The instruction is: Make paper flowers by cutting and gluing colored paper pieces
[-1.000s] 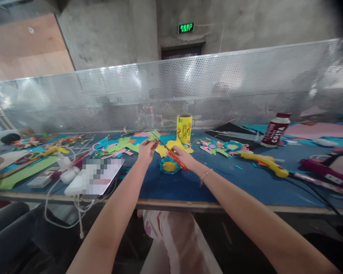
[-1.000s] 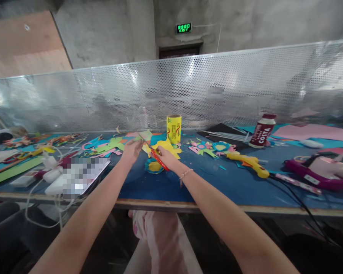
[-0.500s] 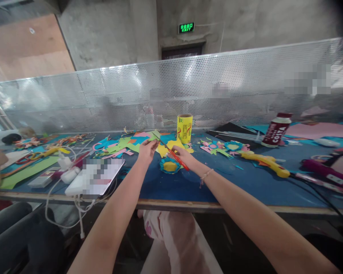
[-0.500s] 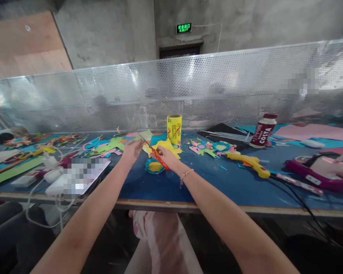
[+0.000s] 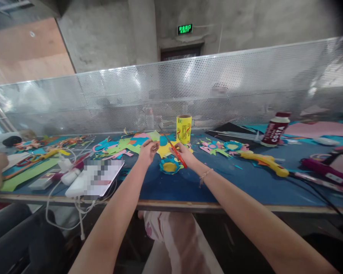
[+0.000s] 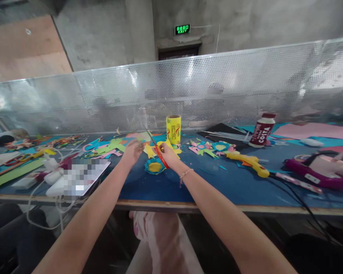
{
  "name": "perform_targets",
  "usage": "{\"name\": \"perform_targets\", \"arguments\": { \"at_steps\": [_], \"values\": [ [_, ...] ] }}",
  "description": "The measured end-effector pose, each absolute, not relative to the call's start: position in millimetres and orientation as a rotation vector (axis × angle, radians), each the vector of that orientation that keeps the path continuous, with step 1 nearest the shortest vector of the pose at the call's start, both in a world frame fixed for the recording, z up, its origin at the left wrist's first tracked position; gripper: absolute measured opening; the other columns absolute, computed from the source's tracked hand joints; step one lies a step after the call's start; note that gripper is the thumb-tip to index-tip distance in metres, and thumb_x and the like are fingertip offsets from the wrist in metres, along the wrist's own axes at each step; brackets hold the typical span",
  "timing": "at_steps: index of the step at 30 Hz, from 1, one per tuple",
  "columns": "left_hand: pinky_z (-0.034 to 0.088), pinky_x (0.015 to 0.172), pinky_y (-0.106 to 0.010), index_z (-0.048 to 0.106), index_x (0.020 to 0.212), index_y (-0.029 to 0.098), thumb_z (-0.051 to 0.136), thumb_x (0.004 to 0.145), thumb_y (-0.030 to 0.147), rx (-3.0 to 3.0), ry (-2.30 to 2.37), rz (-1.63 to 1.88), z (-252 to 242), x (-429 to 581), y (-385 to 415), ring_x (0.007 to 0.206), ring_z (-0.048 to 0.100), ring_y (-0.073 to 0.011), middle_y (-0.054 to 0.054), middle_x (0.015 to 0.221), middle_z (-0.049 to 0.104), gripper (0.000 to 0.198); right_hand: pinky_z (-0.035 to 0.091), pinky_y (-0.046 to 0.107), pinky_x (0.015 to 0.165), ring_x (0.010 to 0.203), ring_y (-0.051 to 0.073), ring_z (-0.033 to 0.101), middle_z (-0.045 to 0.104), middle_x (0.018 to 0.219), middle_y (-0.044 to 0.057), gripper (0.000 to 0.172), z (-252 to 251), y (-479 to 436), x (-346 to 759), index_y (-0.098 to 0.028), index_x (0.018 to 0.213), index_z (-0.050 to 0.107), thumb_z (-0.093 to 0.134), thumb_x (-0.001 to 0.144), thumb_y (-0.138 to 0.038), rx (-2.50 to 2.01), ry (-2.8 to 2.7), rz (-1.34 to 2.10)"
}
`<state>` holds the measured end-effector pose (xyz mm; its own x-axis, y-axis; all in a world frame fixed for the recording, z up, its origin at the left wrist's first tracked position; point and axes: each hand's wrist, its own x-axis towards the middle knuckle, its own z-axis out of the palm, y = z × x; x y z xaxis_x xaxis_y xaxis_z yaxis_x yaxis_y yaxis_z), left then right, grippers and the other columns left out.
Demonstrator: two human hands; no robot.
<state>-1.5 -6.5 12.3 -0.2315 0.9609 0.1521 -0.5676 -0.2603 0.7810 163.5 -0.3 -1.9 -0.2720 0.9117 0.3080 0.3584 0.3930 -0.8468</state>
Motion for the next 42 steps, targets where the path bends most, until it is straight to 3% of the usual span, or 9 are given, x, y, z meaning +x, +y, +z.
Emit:
{"name": "perform_targets", "arguments": {
  "at_steps": [5,11,17,28,35,42],
  "values": [
    [0.045,0.070,-0.027,0.056,0.066,0.015,0.064,0.056,0.005,0.759,0.756,1.727,12.5,0.4,-5.6,0.058,0.057,-0.0110,0.000,0.057,0.059,0.016,0.033,0.023,0.046,0.048,0.009,0.041,0.039,0.055,-0.007,0.039,-3.9,4.8,167.3,-0.022,0.082,0.040,0.048,0.070,-0.059,-1.008,-1.771,0.914],
    [0.044,0.061,-0.025,0.057,0.063,0.016,0.068,0.055,0.010,0.777,0.790,1.720,14.0,0.4,-8.0,0.054,0.053,-0.0095,-0.001,0.059,0.060,0.014,0.037,0.025,0.053,0.056,0.011,0.047,0.046,0.061,-0.005,0.040,-0.5,-1.5,169.6,-0.022,0.084,0.040,0.050,0.069,-0.057,-1.058,-1.892,0.850],
    [0.041,0.055,-0.022,0.059,0.063,0.014,0.071,0.056,0.021,0.885,0.755,1.704,13.7,-0.7,-8.4,0.052,0.052,-0.0089,-0.002,0.059,0.059,0.015,0.033,0.025,0.051,0.054,0.011,0.043,0.041,0.055,-0.006,0.041,6.5,-15.0,163.6,-0.022,0.080,0.039,0.048,0.068,-0.061,-1.126,-2.025,0.787],
    [0.037,0.055,-0.022,0.063,0.065,0.015,0.070,0.057,0.026,0.988,0.851,1.820,7.0,0.4,-2.4,0.052,0.045,-0.0078,0.001,0.056,0.053,0.015,0.032,0.025,0.050,0.052,0.012,0.042,0.038,0.053,-0.006,0.040,1.8,-15.2,158.1,-0.022,0.078,0.039,0.047,0.069,-0.060,-1.117,-1.999,0.777],
    [0.033,0.049,-0.021,0.067,0.080,0.016,0.062,0.056,0.013,1.021,0.934,1.832,8.0,-2.9,-4.8,0.044,0.037,-0.0061,0.006,0.047,0.046,0.025,0.034,0.025,0.050,0.053,0.012,0.045,0.044,0.057,-0.006,0.041,2.7,-10.4,160.2,-0.023,0.082,0.038,0.046,0.069,-0.061,-1.147,-1.863,0.853],
    [0.042,0.063,-0.023,0.067,0.068,0.015,0.057,0.055,0.012,0.990,0.830,1.910,6.6,-3.7,-0.4,0.058,0.053,-0.0096,-0.001,0.061,0.060,0.016,0.032,0.025,0.048,0.051,0.012,0.044,0.040,0.053,-0.006,0.040,2.4,-11.8,159.6,-0.023,0.080,0.039,0.048,0.069,-0.060,-1.190,-1.892,0.816]
  ]
}}
